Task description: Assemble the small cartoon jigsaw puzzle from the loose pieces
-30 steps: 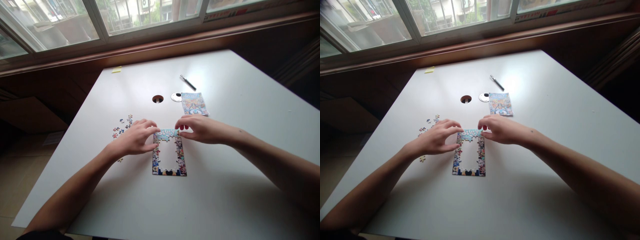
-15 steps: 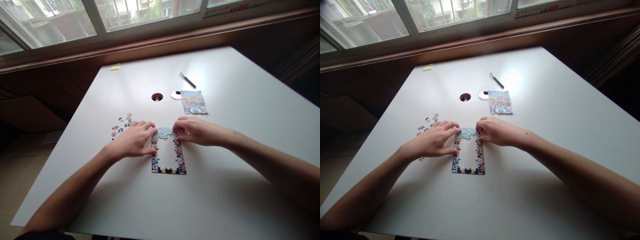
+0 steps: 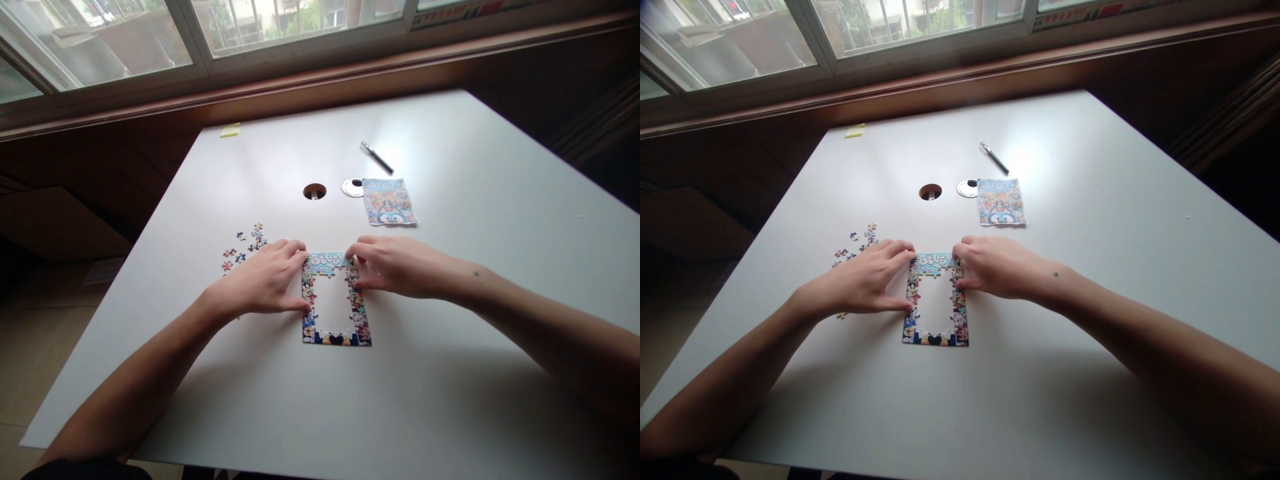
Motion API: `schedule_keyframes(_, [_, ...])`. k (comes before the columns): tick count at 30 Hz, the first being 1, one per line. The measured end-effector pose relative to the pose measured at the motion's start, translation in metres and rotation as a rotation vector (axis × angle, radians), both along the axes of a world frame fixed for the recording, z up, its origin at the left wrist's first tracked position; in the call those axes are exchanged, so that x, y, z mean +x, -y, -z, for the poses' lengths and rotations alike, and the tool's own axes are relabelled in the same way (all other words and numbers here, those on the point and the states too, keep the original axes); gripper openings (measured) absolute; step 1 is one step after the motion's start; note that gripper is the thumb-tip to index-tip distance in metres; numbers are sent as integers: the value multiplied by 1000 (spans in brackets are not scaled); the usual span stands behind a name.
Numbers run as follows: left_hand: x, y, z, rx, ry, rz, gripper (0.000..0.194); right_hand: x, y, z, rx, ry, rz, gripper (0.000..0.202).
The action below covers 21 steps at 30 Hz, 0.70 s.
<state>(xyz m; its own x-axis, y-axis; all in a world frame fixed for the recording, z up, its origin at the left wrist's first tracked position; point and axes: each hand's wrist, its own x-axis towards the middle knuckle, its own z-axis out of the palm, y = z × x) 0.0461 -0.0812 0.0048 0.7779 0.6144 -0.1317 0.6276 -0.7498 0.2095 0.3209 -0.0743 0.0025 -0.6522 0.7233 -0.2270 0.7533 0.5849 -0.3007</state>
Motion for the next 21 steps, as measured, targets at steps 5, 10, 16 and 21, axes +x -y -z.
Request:
schedule_keyframes(5, [1,0,1,2,5,-4,68,1,-1,2,-14,-5,5,28])
schedule_keyframes(10, [1,1,-1,-4,2,3,67,0,-1,3,-18,-22,3,30])
schedule_keyframes(16, [2,4,-5,-9,-31,6,77,1,-1,1,-12,-55,-13,31])
schedule_keyframes(21, [3,7,-7,-8,-64,9,85,0,2,3,47,-8,-30,41])
